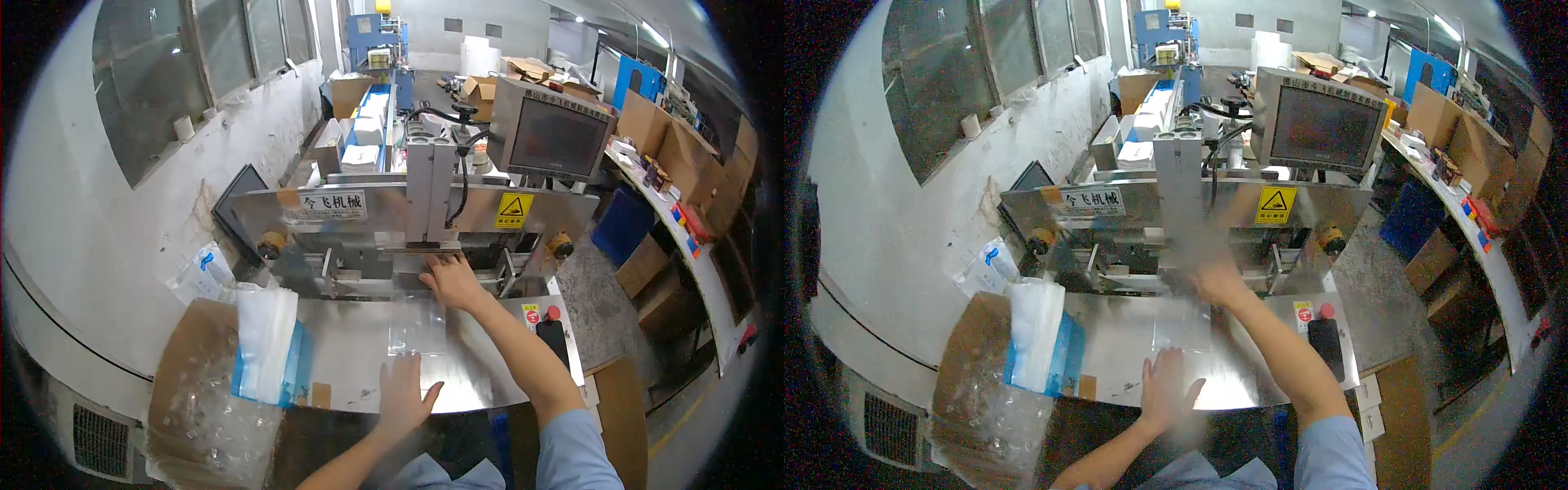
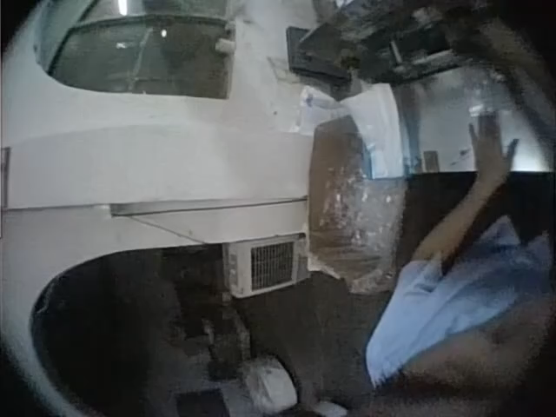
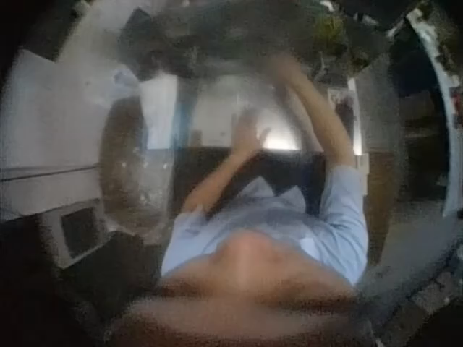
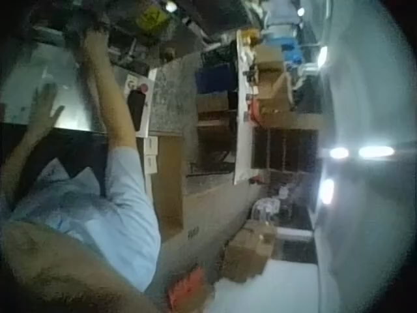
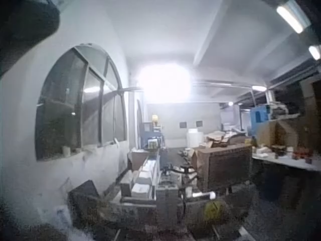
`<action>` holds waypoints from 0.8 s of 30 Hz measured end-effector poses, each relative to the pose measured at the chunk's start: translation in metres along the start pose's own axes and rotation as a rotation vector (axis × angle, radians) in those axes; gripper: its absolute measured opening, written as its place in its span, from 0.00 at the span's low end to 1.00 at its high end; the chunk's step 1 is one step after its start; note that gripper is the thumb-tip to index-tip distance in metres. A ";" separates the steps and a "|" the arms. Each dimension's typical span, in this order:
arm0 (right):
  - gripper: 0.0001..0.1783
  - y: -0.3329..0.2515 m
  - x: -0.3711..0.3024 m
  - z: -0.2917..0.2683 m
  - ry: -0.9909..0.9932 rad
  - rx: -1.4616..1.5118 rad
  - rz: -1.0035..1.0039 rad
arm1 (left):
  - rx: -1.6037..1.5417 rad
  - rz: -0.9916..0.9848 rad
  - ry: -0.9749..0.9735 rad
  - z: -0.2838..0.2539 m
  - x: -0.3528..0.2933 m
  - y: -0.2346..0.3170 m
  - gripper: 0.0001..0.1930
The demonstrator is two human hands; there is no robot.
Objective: Sealing small white boxes in plastic bags using a heat sealer and packing them into a larger cardboard box.
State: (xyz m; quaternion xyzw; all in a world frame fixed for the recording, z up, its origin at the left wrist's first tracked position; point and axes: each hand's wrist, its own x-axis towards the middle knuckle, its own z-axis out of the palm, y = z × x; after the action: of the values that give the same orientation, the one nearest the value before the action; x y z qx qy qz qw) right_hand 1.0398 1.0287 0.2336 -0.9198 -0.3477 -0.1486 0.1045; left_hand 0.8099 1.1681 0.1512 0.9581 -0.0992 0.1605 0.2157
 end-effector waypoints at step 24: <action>0.29 -0.035 -0.122 0.012 0.081 0.975 0.552 | -0.326 -0.175 0.269 -0.011 -0.003 -0.006 0.39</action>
State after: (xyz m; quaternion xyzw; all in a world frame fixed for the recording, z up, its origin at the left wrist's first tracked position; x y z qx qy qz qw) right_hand 0.9313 0.9841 0.1829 -0.8156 -0.1184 0.0270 0.5657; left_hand 0.8056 1.1789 0.1572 0.8855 -0.0105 0.2492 0.3921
